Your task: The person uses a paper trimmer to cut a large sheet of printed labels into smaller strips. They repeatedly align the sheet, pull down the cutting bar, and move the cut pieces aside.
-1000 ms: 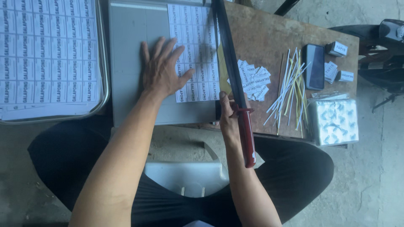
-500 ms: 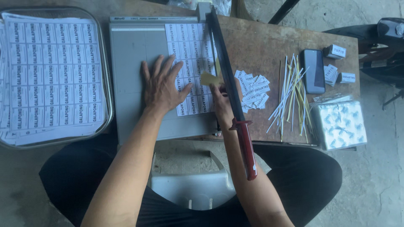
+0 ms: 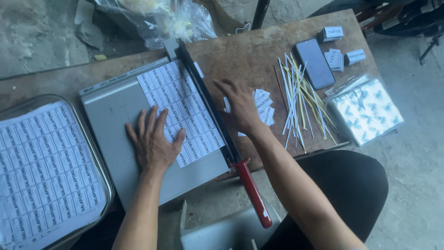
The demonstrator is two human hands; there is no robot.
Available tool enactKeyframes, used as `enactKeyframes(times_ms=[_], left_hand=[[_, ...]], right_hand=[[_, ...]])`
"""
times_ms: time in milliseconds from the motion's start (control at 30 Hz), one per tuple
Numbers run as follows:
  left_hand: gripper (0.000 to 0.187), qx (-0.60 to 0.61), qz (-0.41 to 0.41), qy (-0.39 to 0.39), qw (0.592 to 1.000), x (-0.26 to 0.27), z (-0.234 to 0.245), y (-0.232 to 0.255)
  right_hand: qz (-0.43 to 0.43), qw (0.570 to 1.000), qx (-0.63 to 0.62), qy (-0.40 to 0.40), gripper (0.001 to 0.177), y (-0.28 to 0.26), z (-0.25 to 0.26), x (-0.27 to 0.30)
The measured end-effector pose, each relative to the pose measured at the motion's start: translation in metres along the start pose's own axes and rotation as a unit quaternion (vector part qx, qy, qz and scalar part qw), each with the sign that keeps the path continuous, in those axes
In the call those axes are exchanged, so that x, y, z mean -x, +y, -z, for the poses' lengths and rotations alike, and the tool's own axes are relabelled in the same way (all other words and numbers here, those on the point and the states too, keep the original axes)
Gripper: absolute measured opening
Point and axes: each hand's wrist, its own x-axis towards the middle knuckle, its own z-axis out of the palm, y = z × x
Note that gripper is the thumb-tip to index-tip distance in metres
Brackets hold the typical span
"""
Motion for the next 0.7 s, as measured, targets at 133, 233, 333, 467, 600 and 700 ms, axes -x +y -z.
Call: enactKeyframes(times_ms=[133,233,333,467,600,700], left_hand=[[0.074,-0.004,0.004,-0.002,1.0,0.001,0.001,0.001],[0.074,-0.011,0.005,-0.002,1.0,0.0,0.002,0.002],[0.074,-0.014,0.007,-0.009,1.0,-0.002,0.002,0.002],[0.074,-0.009,0.008,-0.011,1.0,-0.001,-0.001,-0.002],[0.074,-0.016,0.011,-0.018,1.0,-0.001,-0.005,-0.002],[0.073,-0.008,0.005,-0.012,1.0,0.0,-0.004,-0.003]], right_hand=[[0.077,0.994,-0.003,-0.074,0.073,0.025,-0.045,-0.06],[0.077,0.986,0.044,-0.141,0.058,0.038,-0.063,-0.083],[0.104,0.983,0.053,-0.143,0.053,0.041,-0.061,-0.085],[0.06,0.971,0.076,-0.217,0.051,0.036,-0.048,-0.091],[-0.016,0.97,0.087,-0.225,0.051,0.04,-0.045,-0.128],[0.012,0.978,0.071,-0.194,0.055,0.038,-0.061,-0.15]])
